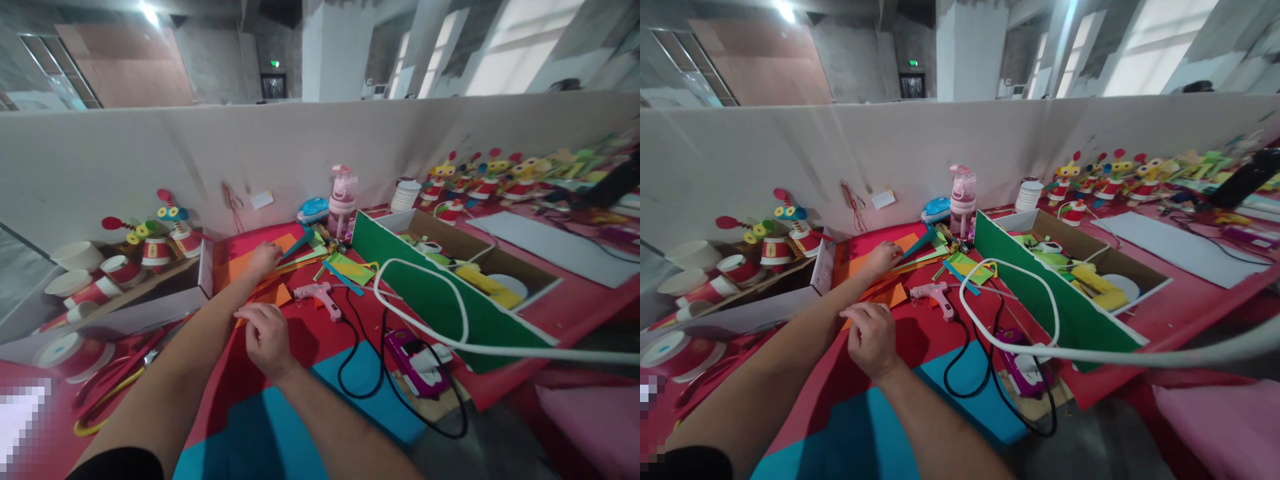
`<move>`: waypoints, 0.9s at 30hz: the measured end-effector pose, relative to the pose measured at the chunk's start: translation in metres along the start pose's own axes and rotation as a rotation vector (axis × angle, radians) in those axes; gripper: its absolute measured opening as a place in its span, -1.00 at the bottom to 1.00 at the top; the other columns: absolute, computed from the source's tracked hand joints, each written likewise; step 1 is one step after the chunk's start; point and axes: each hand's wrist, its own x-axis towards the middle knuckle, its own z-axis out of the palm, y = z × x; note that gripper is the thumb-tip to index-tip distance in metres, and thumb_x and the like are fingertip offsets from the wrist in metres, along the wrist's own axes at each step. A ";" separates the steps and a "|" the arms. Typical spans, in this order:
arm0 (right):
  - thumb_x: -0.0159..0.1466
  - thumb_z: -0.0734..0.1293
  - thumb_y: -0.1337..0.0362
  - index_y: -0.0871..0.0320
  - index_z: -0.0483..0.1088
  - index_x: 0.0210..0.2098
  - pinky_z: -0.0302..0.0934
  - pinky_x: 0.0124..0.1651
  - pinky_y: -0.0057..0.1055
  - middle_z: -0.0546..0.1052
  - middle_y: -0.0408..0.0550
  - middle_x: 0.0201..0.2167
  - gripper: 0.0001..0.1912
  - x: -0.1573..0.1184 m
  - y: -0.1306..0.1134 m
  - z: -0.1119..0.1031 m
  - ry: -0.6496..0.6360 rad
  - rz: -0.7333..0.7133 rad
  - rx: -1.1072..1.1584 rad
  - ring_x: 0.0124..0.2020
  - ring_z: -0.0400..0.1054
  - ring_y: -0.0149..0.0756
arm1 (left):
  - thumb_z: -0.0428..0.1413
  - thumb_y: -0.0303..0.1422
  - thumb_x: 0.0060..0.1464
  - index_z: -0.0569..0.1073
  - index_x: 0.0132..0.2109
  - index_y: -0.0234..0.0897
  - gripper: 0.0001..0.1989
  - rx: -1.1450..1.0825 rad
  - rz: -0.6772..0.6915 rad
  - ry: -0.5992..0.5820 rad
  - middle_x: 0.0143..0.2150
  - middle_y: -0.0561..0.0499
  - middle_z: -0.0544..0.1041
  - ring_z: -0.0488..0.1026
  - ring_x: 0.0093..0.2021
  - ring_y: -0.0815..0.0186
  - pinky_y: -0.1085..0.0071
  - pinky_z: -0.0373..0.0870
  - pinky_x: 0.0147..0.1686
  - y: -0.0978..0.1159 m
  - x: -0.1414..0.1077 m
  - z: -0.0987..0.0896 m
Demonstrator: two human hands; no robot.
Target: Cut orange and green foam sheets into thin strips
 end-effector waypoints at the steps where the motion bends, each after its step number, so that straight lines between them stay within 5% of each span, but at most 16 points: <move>1: 0.22 0.15 0.48 0.05 0.53 -0.15 0.25 -0.01 -0.30 0.60 -0.07 -0.18 -0.61 0.000 0.001 0.001 -0.006 -0.003 -0.003 -0.11 0.44 -0.27 | 0.02 -0.38 0.19 0.58 -0.09 -0.30 -0.73 0.006 -0.008 0.006 -0.10 -0.17 0.57 0.43 -0.06 0.16 0.34 0.31 -0.03 0.000 0.000 0.000; 10: 0.21 0.15 0.49 0.08 0.51 -0.20 0.26 -0.05 -0.35 0.60 -0.06 -0.19 -0.64 -0.002 0.004 0.004 -0.048 -0.006 -0.040 -0.12 0.45 -0.29 | -0.05 -0.46 0.20 0.57 -0.12 -0.36 -0.70 0.029 -0.065 0.050 -0.16 -0.21 0.55 0.45 -0.07 0.13 0.30 0.35 -0.04 0.003 -0.007 0.001; 15: 0.22 0.14 0.50 0.10 0.51 -0.22 0.27 -0.07 -0.37 0.59 -0.04 -0.21 -0.65 -0.002 0.004 0.004 -0.009 -0.028 -0.013 -0.13 0.46 -0.31 | -0.08 -0.52 0.23 0.45 0.16 -0.10 -0.56 -0.033 0.116 0.089 0.20 -0.08 0.36 0.43 0.05 0.22 0.35 0.36 0.02 0.003 -0.010 0.006; 19: 0.22 0.15 0.50 0.10 0.51 -0.22 0.28 -0.05 -0.39 0.59 -0.04 -0.21 -0.65 -0.002 0.005 0.004 -0.017 -0.026 -0.008 -0.13 0.46 -0.31 | 0.03 -0.46 0.20 0.43 0.20 0.02 -0.53 -0.041 0.221 0.069 0.39 -0.03 0.14 0.34 0.21 0.12 0.25 0.30 0.17 0.000 -0.010 0.007; 23: 0.21 0.15 0.50 0.10 0.51 -0.24 0.29 -0.03 -0.38 0.59 -0.05 -0.21 -0.65 -0.002 0.004 0.004 0.003 -0.008 0.005 -0.13 0.46 -0.31 | 0.03 -0.31 0.24 0.51 0.10 -0.15 -0.67 0.032 0.150 -0.021 0.23 -0.13 0.38 0.36 0.16 0.10 0.21 0.28 0.18 -0.003 -0.009 0.003; 27: 0.21 0.15 0.50 0.10 0.51 -0.25 0.29 -0.04 -0.38 0.59 -0.05 -0.22 -0.66 -0.001 0.004 0.004 0.004 0.019 0.030 -0.14 0.46 -0.31 | 0.09 -0.19 0.19 0.48 0.11 -0.29 -0.58 0.103 0.087 -0.145 0.05 -0.19 0.51 0.41 0.07 0.12 0.30 0.34 0.09 -0.001 -0.006 0.000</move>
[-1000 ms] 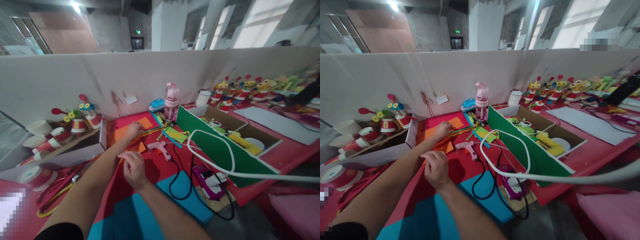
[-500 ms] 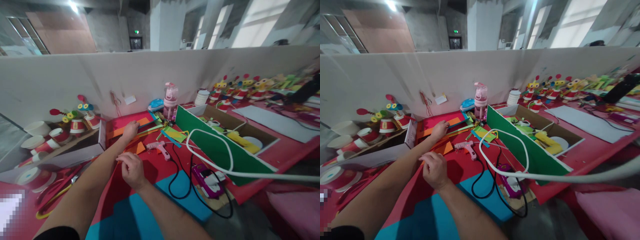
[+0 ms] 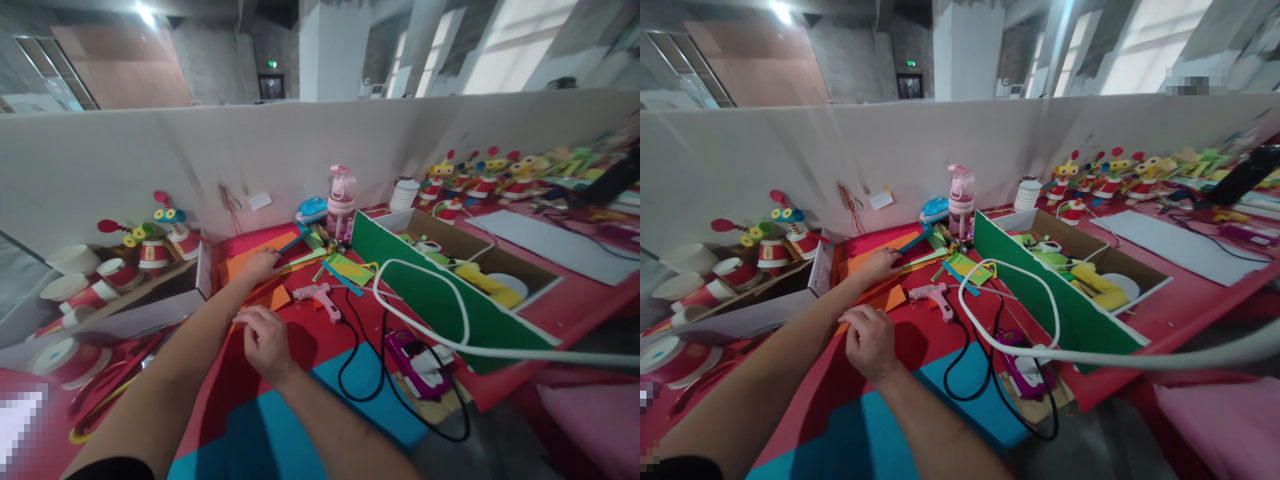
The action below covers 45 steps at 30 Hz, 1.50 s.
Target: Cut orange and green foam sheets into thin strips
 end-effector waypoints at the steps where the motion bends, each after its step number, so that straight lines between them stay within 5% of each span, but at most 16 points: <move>1: 0.21 0.15 0.50 0.10 0.52 -0.25 0.29 -0.04 -0.38 0.59 -0.05 -0.23 -0.66 0.000 0.001 0.000 -0.002 0.007 0.009 -0.14 0.46 -0.31 | 0.09 -0.21 0.18 0.49 0.08 -0.30 -0.61 0.005 -0.006 -0.016 0.04 -0.19 0.52 0.43 0.05 0.13 0.32 0.34 0.07 0.001 0.001 -0.001; 8: 0.24 0.16 0.50 0.10 0.51 -0.19 0.30 -0.08 -0.44 0.57 -0.05 -0.21 -0.66 0.008 0.002 -0.007 -0.128 0.176 -0.108 -0.17 0.45 -0.32 | -0.09 -0.38 0.26 0.51 0.01 -0.37 -0.66 -0.004 -0.171 -0.006 -0.10 -0.28 0.58 0.55 -0.13 0.14 0.30 0.40 -0.09 0.006 -0.001 -0.015; 14: 0.32 0.26 0.33 0.14 0.52 -0.13 0.24 0.03 -0.33 0.59 0.08 -0.13 -0.79 0.077 0.035 -0.044 -0.382 0.397 -0.504 -0.05 0.45 -0.16 | -0.04 -0.31 0.26 0.56 -0.06 -0.31 -0.68 -0.054 -0.252 0.001 -0.10 -0.24 0.61 0.55 -0.07 0.15 0.35 0.39 -0.05 -0.008 -0.004 -0.027; 18: 0.29 0.25 0.44 0.25 0.56 -0.34 0.18 0.12 -0.29 0.60 0.26 -0.15 -0.78 0.121 0.085 -0.067 -0.315 0.617 -0.508 0.04 0.43 -0.06 | -0.02 -0.31 0.24 0.59 -0.09 -0.30 -0.69 -0.100 -0.262 -0.007 -0.09 -0.23 0.62 0.55 -0.08 0.16 0.37 0.39 -0.06 -0.012 -0.004 -0.030; 23: 0.25 0.30 0.46 0.17 0.54 -0.39 0.20 0.15 -0.41 0.62 0.06 -0.12 -0.82 0.136 0.129 -0.066 -0.193 0.709 -0.292 0.08 0.42 -0.21 | 0.01 -0.32 0.23 0.62 -0.13 -0.28 -0.71 -0.166 -0.246 -0.027 -0.12 -0.16 0.64 0.55 -0.14 0.23 0.46 0.37 -0.12 -0.016 -0.005 -0.029; 30: 0.40 0.27 0.24 0.26 0.38 -0.30 0.40 -0.38 -0.48 0.51 -0.02 -0.48 -0.79 0.144 0.154 -0.050 0.075 1.013 0.109 -0.48 0.47 -0.36 | -0.06 -0.30 0.28 0.62 -0.10 -0.29 -0.65 -0.208 -0.250 -0.025 -0.15 -0.13 0.65 0.55 -0.17 0.27 0.49 0.36 -0.16 -0.022 -0.012 -0.024; 37: 0.37 0.33 0.14 0.17 0.35 0.11 0.39 -0.02 -0.11 0.44 0.05 0.07 -0.61 0.140 0.169 -0.056 0.196 1.183 0.297 -0.03 0.42 -0.17 | -0.08 -0.25 0.29 0.62 -0.10 -0.23 -0.62 -0.229 -0.245 -0.013 -0.13 -0.10 0.66 0.57 -0.14 0.24 0.46 0.38 -0.16 -0.025 -0.013 -0.018; 45: 0.37 0.33 0.15 0.18 0.35 0.12 0.38 0.00 -0.10 0.43 0.06 0.08 -0.62 0.147 0.172 -0.053 0.271 1.213 0.307 -0.01 0.41 -0.16 | 0.11 0.01 0.12 0.56 0.03 -0.19 -0.53 -0.206 -0.181 0.019 0.01 -0.13 0.61 0.53 0.02 0.13 0.42 0.38 -0.04 -0.016 -0.018 -0.013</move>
